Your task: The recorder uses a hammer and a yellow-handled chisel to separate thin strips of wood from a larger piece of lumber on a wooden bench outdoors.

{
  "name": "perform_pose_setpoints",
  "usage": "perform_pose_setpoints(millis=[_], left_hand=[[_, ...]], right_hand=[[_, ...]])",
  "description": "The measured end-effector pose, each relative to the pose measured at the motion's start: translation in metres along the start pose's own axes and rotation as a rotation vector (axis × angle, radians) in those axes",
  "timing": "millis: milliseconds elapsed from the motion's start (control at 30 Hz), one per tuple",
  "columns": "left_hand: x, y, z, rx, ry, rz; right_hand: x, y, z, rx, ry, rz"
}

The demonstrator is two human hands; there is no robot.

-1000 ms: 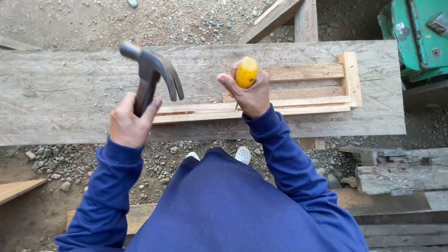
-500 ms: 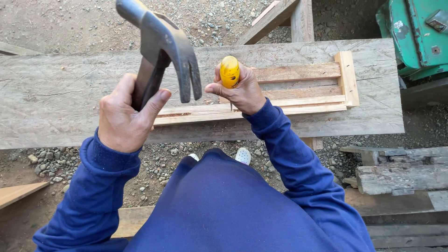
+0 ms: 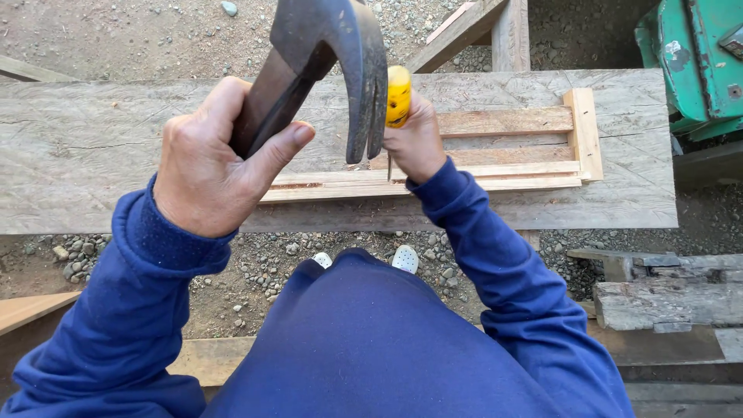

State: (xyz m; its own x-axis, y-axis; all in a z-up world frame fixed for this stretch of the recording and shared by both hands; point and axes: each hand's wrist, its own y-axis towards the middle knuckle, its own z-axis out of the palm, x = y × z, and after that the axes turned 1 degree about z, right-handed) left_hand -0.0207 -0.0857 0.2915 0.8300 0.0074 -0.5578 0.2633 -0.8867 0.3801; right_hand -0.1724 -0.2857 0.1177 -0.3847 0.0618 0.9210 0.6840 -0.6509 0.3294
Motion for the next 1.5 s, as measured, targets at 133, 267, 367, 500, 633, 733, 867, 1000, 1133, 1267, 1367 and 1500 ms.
perform_pose_setpoints(millis=[133,267,367,500,633,733,867,1000,1133,1267,1367,1500], left_hand=[[-0.002,0.000,0.004,0.003,-0.010,0.002],[-0.001,0.000,0.006,0.011,-0.025,0.001],[0.000,-0.002,0.008,0.017,-0.026,-0.003],[-0.003,-0.005,0.005,0.028,-0.044,0.046],[-0.022,-0.001,-0.013,0.036,-0.072,0.113],[-0.038,0.003,-0.023,0.024,-0.076,0.157],[-0.021,0.003,0.002,0.110,0.041,0.156],[0.004,-0.004,0.018,0.255,0.213,0.132],[-0.014,0.007,-0.008,0.154,0.046,0.141],[-0.025,0.005,-0.027,0.006,-0.029,0.080],[-0.005,0.000,0.001,0.037,0.012,0.056],[0.023,-0.014,0.030,0.233,0.092,0.058]], right_hand=[[-0.008,0.002,-0.019,-0.009,-0.104,0.087],[0.008,0.000,-0.009,0.109,-0.103,0.114],[0.015,-0.004,-0.001,0.172,-0.159,0.103],[0.013,-0.005,0.004,0.195,-0.165,0.036],[0.012,-0.008,0.004,0.134,-0.297,0.110],[-0.004,-0.009,-0.003,0.122,-0.292,0.120],[-0.007,-0.010,0.001,0.117,-0.260,0.095],[0.026,-0.004,0.018,0.102,-0.135,0.110],[0.004,-0.008,0.000,0.084,-0.289,0.076],[-0.002,-0.007,0.001,0.150,-0.229,0.041],[-0.002,-0.007,0.001,0.148,-0.228,0.057],[0.021,-0.001,0.012,0.149,-0.343,-0.109]])
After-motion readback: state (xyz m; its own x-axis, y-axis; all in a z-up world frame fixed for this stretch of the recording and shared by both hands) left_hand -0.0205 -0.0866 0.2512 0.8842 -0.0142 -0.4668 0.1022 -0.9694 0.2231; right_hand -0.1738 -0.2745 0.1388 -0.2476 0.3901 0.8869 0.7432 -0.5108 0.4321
